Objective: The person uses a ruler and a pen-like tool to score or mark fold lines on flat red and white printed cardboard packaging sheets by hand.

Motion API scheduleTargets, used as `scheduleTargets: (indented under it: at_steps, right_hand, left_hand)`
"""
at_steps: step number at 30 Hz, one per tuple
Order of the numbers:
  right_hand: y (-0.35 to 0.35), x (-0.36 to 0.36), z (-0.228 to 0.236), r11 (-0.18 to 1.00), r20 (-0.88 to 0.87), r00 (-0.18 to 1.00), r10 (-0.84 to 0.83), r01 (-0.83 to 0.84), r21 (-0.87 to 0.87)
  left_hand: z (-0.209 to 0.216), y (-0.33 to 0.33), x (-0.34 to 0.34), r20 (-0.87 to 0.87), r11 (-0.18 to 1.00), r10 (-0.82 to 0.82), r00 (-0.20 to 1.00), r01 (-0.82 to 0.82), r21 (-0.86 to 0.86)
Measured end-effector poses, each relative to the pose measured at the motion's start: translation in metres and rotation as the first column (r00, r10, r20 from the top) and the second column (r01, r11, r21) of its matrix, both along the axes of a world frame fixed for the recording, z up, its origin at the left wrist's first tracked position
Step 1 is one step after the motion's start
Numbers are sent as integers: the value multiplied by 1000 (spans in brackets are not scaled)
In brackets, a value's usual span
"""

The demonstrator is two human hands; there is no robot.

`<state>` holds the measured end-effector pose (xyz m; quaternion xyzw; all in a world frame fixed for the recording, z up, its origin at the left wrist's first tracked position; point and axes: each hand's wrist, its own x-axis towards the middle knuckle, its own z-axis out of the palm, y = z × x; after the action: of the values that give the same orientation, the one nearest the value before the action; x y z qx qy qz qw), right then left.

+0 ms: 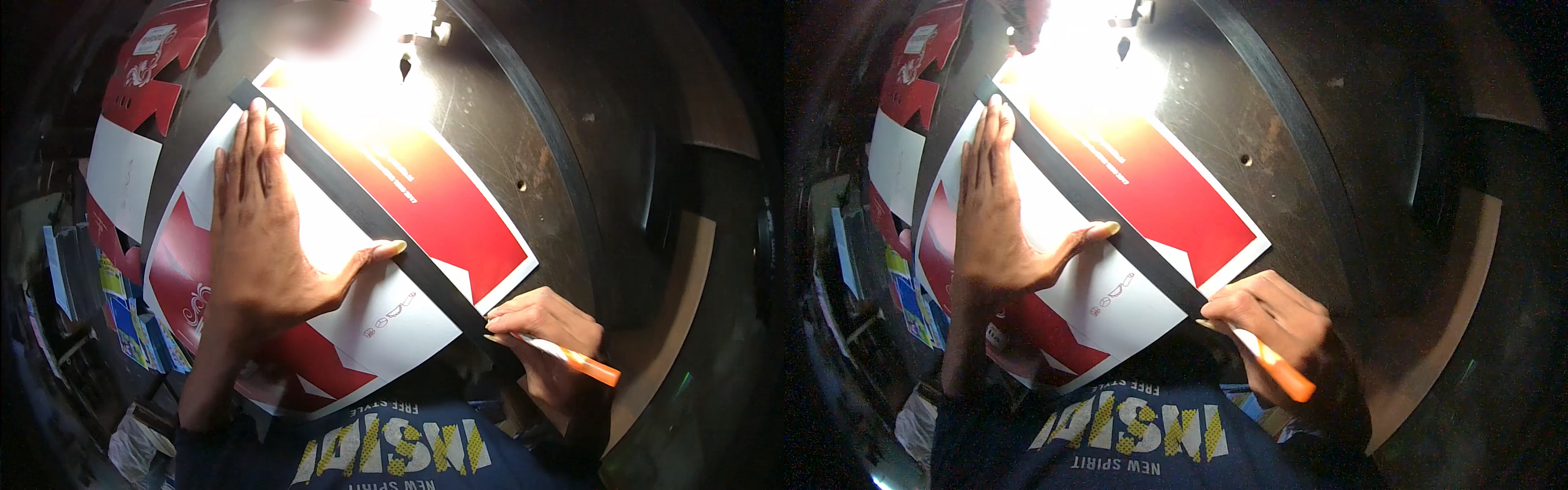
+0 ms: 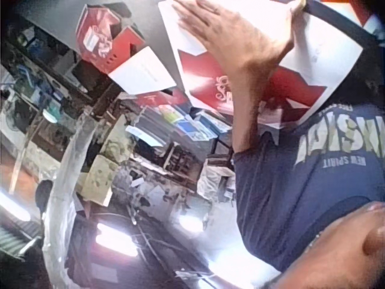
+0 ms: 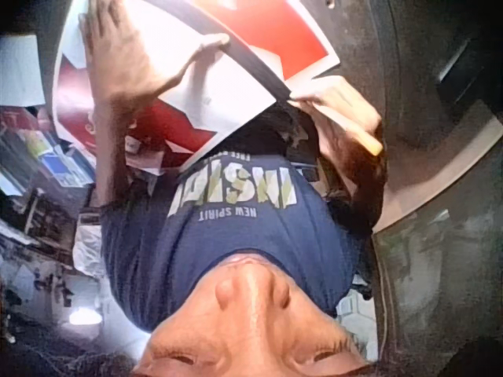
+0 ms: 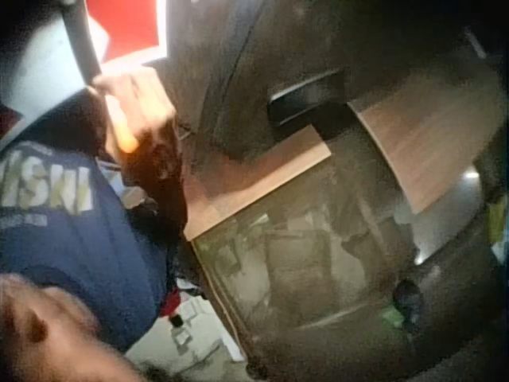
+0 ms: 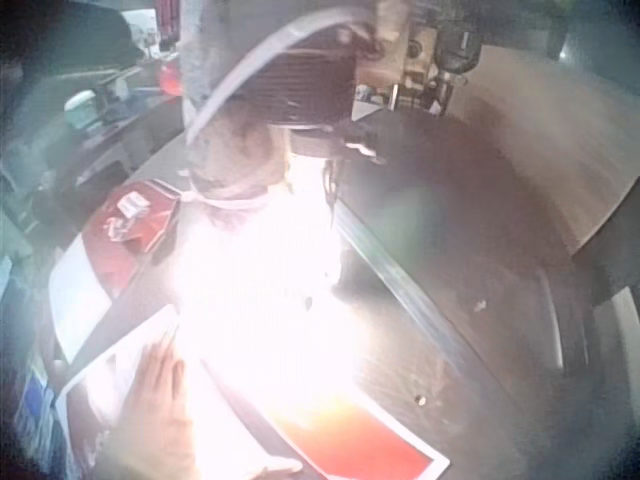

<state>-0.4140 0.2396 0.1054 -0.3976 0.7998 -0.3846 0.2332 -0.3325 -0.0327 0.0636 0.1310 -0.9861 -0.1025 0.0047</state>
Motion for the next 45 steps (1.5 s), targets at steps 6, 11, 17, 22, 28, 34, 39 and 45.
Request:
scheduleTargets:
  at_steps: [6, 11, 17, 22, 28, 34, 39, 45]
  right_hand:
    - [-24, -32, -22, 980, 111, 977, 182, -171, -102]
    - [-88, -55, -37, 876, -102, 955, 279, -297, -380]
    - [-150, -67, -49, 948, -228, 961, 154, -209, -240]
    - [-224, -64, -68, 857, -296, 955, -32, -126, -499]
    - [-256, -67, -65, 896, -232, 972, -29, -78, -438]
    - [-271, -61, -67, 889, -197, 972, -124, 21, -458]
    - [-209, -31, -38, 729, -69, 981, -184, 89, -679]
    - [-68, -19, 47, 888, -2, 901, -434, 428, -167]
  left_hand:
    - [-2, 3, -6, -31, 999, 1, 1000, 1, 34]
    - [-2, 1, 2, -49, 999, 10, 999, -9, 31]
    - [-11, 3, -3, -53, 997, -1, 999, 5, 78]
    - [0, -5, 2, -30, 991, 37, 999, -33, 132]
    - [-1, -6, 3, -69, 983, 44, 997, -31, 180]
    - [-4, -8, 6, -107, 981, 28, 994, -6, 196]
    - [-10, -10, 8, -102, 993, 54, 993, -42, 112]
    - [8, 12, 38, 33, 979, 142, 989, -145, 142]
